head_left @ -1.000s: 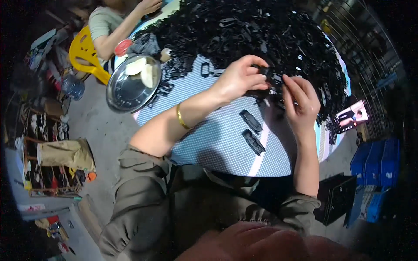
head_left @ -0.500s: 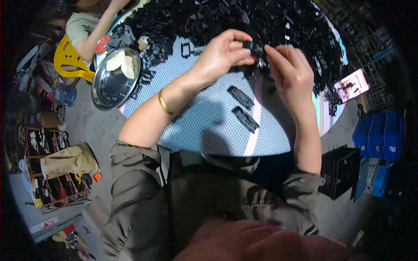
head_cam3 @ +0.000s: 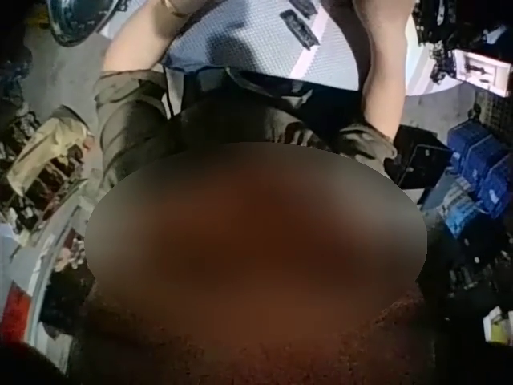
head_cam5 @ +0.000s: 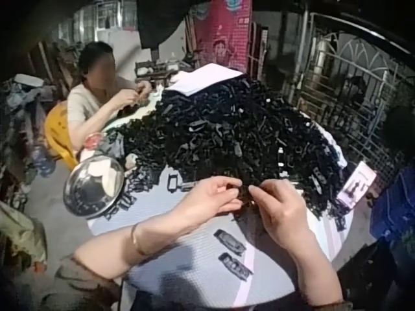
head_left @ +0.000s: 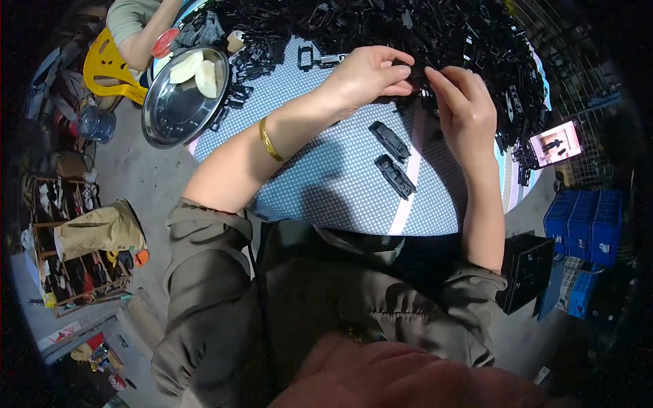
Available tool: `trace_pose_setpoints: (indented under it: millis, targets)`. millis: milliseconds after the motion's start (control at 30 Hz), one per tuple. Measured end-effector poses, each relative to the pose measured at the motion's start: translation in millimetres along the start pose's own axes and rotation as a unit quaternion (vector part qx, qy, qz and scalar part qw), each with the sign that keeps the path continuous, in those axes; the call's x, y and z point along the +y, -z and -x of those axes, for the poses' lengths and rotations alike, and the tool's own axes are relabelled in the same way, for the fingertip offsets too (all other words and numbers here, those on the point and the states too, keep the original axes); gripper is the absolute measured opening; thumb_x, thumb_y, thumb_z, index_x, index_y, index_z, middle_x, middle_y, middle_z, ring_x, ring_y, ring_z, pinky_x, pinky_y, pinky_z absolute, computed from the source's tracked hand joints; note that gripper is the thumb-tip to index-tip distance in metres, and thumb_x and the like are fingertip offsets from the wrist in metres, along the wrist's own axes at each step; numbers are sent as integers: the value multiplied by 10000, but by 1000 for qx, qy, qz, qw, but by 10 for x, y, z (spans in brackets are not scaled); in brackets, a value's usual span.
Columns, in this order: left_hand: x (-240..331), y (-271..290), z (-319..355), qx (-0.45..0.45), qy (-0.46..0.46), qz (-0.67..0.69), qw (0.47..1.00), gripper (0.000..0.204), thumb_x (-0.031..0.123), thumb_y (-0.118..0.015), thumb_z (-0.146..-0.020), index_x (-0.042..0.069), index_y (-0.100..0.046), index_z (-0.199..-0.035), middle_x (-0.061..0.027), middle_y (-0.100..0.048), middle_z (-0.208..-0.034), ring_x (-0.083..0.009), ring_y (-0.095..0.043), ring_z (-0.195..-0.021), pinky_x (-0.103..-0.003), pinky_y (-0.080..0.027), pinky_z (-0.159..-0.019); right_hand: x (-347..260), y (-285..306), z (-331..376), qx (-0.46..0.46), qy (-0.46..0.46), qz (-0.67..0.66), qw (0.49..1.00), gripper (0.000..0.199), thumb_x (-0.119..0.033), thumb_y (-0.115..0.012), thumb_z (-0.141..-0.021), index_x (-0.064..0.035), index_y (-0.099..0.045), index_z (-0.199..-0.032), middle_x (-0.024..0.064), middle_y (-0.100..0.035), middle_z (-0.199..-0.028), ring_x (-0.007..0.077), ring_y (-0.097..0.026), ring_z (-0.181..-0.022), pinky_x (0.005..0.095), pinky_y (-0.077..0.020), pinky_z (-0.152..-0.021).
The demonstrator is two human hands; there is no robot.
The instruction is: Manually assembling small black plastic components at a production workstation.
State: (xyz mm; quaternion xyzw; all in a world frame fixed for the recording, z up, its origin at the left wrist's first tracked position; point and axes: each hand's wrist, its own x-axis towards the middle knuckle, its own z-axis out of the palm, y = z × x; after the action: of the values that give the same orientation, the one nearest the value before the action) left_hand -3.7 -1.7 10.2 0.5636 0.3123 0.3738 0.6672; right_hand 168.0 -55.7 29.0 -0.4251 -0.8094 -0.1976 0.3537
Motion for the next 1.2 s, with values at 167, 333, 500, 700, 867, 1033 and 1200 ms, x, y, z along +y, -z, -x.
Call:
trace_pose_setpoints:
  millis: [167, 333, 500, 700, 867, 1033, 1200]
  targets:
    - [23, -45, 15, -2, 57, 89, 994, 294, 93, -430, -914, -61, -461, -1163, -158, -582, -983, -185, -617, -892, -247, -522, -805, -42, -24, -2, -5, 5, 4, 1000, 282, 20, -640, -682, -73, -641, -948, 73, -586, -855, 221, -567, -733, 300, -471, -602]
    - [68, -39, 61, -31, 91, 218, 971, 302, 105, -398, -927, -62, -454, -1173, -201, -542, -1081, -274, -593, -952, -338, -505, -859, -30, -43, -15, 20, 10, -8, 1000, 267, -3, -646, -674, -80, -644, -930, 64, -599, -865, 231, -560, -748, 302, -474, -621]
    - [35, -4, 34, -61, 63, 217, 972, 310, 108, -413, -922, -65, -450, -1177, -189, -539, -1096, -272, -586, -968, -340, -501, -865, 46, -110, 32, 28, 37, -8, 999, 302, -29, -656, -668, -84, -638, -965, 42, -626, -947, 244, -552, -859, 334, -470, -702]
    - [92, 63, -17, -56, 19, 171, 984, 342, 74, -474, -889, -57, -434, -1202, -178, -531, -1123, -256, -585, -976, -315, -497, -872, 59, -105, 21, 0, 19, -25, 1000, 324, -104, -617, -755, -80, -601, -1077, 70, -582, -1101, 264, -530, -987, 343, -421, -835]
    - [152, 116, -49, -15, -6, 115, 993, 391, 62, -467, -889, -56, -363, -1247, -208, -534, -1075, -298, -589, -970, -323, -511, -845, 393, -51, 66, 161, -331, -368, 854, 240, -130, -515, -890, -12, -589, -1085, 64, -621, -977, 116, -572, -854, 225, -445, -781]
    - [136, 157, -74, 48, 5, 149, 988, 378, 77, -433, -907, -64, -342, -1246, -244, -522, -1069, -345, -579, -974, -366, -517, -825, 332, -132, 114, -8, -193, -150, 970, 166, -91, -633, -778, -22, -644, -929, 61, -639, -834, 158, -588, -753, 250, -466, -681]
    - [183, 114, -46, 76, -2, 189, 979, 348, 98, -350, -931, -85, -357, -1227, -265, -510, -1077, -386, -563, -980, -417, -499, -843, 94, -392, 57, -118, -42, 50, 991, 174, -116, -655, -681, -64, -647, -847, 49, -601, -818, 245, -526, -808, 339, -428, -671]
